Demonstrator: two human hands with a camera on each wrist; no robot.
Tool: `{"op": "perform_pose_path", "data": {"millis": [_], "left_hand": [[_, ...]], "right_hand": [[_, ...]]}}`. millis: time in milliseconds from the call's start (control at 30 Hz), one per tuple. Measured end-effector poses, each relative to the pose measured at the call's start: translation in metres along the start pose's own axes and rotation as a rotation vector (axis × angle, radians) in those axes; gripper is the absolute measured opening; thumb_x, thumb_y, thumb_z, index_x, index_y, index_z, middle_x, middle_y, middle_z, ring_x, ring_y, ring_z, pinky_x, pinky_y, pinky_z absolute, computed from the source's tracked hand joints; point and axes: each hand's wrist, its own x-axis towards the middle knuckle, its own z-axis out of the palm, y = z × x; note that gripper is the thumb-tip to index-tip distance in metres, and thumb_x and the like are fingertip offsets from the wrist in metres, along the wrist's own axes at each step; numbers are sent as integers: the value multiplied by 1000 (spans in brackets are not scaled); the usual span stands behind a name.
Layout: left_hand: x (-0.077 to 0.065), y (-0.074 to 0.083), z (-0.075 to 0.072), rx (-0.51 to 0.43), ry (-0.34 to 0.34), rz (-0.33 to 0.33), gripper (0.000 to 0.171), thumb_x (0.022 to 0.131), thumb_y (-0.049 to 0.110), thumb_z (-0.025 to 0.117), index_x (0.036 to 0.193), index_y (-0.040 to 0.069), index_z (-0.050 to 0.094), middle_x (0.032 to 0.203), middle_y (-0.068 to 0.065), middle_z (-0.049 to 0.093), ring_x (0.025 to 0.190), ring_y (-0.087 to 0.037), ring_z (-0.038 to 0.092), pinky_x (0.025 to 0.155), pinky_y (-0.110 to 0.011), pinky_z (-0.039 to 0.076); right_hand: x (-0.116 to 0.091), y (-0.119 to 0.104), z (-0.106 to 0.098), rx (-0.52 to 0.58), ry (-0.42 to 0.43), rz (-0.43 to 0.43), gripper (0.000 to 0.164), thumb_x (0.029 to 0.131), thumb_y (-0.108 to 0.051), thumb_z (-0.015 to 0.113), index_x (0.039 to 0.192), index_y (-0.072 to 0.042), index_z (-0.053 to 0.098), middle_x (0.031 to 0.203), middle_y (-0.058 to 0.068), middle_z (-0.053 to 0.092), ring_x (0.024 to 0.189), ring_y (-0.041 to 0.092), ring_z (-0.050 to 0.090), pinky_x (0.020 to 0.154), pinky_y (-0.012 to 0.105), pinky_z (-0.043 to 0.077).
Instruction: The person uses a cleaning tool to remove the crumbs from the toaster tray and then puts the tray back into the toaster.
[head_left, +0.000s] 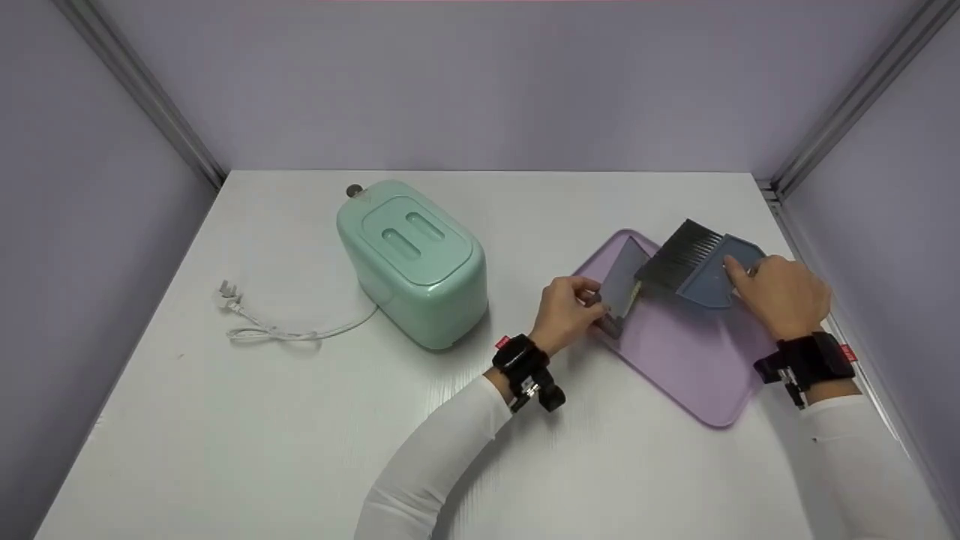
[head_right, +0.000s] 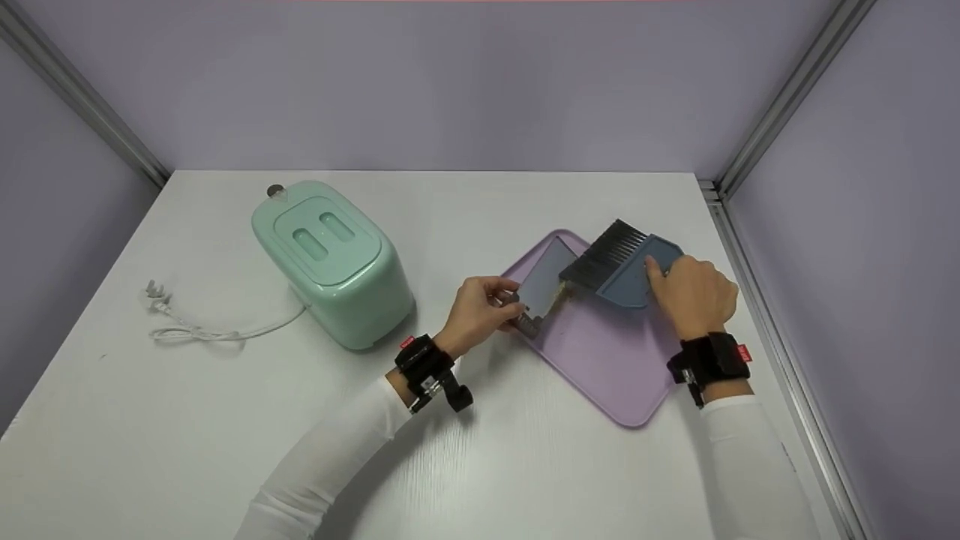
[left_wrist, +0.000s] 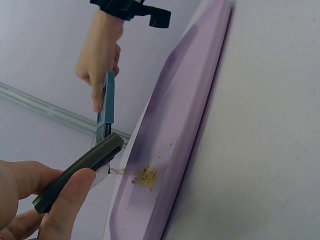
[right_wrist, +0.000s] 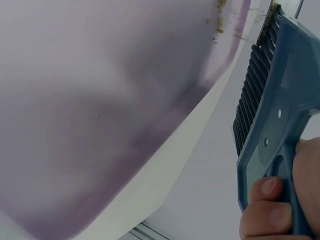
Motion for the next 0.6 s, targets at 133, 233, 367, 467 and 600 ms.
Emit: {"op": "perform_pose_path", "data": {"millis": [133, 233, 367, 467, 600], "left_hand": [[0, -1, 3, -8, -13, -7, 31, 83, 7, 73, 113, 2, 69, 89, -3, 67, 72, -4, 58, 55, -18, 56], [1, -1, 4, -4, -11, -9, 31, 83, 7, 73, 113, 1, 69, 89, -3, 67, 72, -4, 59, 55, -18, 56], [1, -1, 4, 21, -5, -10, 32, 83, 7, 73, 113, 0, 69, 91, -4, 69, 75, -3, 58, 57, -16, 55], [1, -1, 4, 21, -6, -15, 32, 82, 7, 74, 113, -1, 68, 92, -4, 69, 75, -3, 58, 57, -16, 55], [2, -2, 4, 23, -5, -18, 29, 82, 7, 73, 111, 1, 70, 88, -3, 70, 72, -3, 59, 57, -17, 55]], "right_hand": [[-3, 0, -10, 5, 12, -17, 70, 91, -66, 45, 50, -9, 48, 47, 1, 34, 43, 20, 33, 33, 32, 20], [-6, -4, -19, -1, 27, -47, 69, 91, -66, 45, 53, -9, 54, 48, 1, 33, 44, 20, 32, 35, 31, 18], [-13, -16, -30, -33, 45, -102, 68, 90, -68, 45, 57, -10, 59, 48, 1, 34, 46, 21, 34, 36, 32, 17], [-20, -28, -35, -61, 64, -151, 67, 89, -68, 46, 54, -12, 56, 47, 0, 30, 45, 19, 30, 36, 31, 15], [-30, -42, -39, -86, 98, -212, 66, 89, -67, 48, 52, -12, 51, 48, -3, 24, 45, 16, 24, 38, 28, 10]]}}
